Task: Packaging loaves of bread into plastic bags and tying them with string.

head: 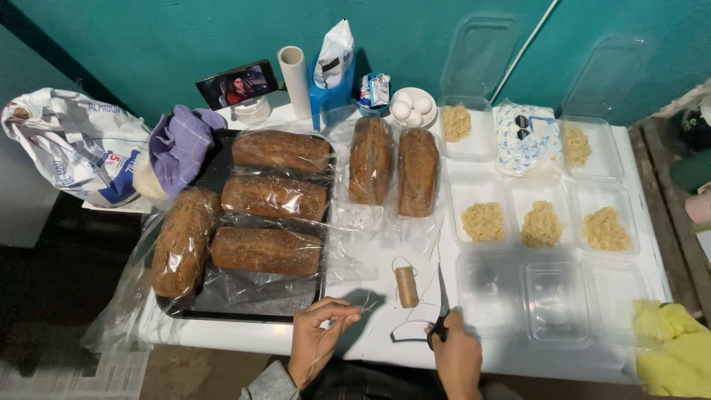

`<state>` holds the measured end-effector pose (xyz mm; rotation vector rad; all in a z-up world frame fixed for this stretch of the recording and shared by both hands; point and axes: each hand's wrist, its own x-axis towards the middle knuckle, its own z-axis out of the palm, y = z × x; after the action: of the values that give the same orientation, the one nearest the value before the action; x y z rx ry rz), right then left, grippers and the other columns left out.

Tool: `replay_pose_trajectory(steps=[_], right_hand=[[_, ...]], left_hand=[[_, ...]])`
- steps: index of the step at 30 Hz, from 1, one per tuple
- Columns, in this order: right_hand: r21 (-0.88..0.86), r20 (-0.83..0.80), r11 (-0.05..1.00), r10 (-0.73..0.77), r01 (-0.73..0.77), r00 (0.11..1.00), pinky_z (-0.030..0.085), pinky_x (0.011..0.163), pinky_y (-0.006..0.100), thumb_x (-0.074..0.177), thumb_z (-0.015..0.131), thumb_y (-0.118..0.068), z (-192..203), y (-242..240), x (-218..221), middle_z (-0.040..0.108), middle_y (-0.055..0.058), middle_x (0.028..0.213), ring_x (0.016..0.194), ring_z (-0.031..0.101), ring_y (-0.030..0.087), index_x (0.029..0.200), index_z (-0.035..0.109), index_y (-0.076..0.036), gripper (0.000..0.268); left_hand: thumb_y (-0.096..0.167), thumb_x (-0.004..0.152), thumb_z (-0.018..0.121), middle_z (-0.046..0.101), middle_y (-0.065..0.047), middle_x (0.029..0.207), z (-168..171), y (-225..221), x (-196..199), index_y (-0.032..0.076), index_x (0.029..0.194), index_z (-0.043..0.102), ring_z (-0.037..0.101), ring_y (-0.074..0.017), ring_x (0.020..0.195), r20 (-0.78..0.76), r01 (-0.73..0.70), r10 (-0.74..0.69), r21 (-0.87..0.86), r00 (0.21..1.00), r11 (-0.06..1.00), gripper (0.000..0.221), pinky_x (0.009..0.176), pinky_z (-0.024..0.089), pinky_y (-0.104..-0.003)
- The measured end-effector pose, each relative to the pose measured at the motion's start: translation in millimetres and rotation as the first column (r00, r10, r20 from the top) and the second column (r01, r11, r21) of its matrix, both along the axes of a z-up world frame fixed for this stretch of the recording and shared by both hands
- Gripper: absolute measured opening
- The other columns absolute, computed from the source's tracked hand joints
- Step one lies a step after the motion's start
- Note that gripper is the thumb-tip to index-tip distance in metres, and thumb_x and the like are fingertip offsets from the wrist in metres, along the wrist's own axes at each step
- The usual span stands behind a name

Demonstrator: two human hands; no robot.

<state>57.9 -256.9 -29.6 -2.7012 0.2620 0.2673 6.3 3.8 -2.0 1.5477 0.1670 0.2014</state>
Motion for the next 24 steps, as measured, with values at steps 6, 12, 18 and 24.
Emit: replay_pose_trajectory(steps=[6,12,18,24], right_hand=[[-0.144,-0.033,0.976,0.162,-0.166,0.986,0.057,0.075,0.049,0.078,0.081,-0.021,-36,-3,13,0.072,0.015,0.091,0.086,0.071,0.038,0.111,0.061,-0.01,0.041],[-0.063,-0.037,0.939,0.335,-0.337,0.941,0.056,0.077,0.046,0.08,0.078,-0.026,16,11,34,0.068,0.008,0.095,0.088,0.069,0.033,0.093,0.07,-0.011,0.021],[-0.15,0.376,0.7,0.694,-0.699,0.614,0.051,0.074,0.042,0.074,0.067,-0.008,8,53,53,0.064,0.009,0.103,0.098,0.06,0.029,0.094,0.078,-0.012,0.024],[-0.491,0.167,0.567,0.807,-0.662,0.567,0.047,0.08,0.04,0.076,0.068,-0.01,-30,65,62,0.062,0.009,0.118,0.101,0.056,0.027,0.079,0.075,-0.006,0.008]], left_hand=[[0.0,0.085,0.082,0.076,-0.008,0.086,-15,-1,-1,0.004,0.098,0.085,0.06,-0.0114,0.072,-0.284,-0.003,-0.014,-0.06,0.959,0.998,0.014,0.066,0.05,-0.024],[0.008,0.089,0.075,0.079,-0.011,0.088,-12,5,-2,-0.003,0.105,0.078,0.07,-0.0126,0.079,-0.331,-0.054,-0.101,-0.427,0.938,0.903,0.02,0.075,0.057,-0.024],[0.011,0.093,0.071,0.075,-0.009,0.09,-22,7,-2,-0.007,0.112,0.072,0.068,-0.0135,0.079,-0.46,-0.229,-0.149,-0.667,0.875,0.709,0.027,0.073,0.056,-0.025],[0.014,0.095,0.067,0.072,-0.007,0.092,-41,3,-11,-0.003,0.115,0.067,0.068,-0.0109,0.078,-0.429,-0.294,-0.218,-0.836,0.876,0.464,0.027,0.071,0.057,-0.022]])
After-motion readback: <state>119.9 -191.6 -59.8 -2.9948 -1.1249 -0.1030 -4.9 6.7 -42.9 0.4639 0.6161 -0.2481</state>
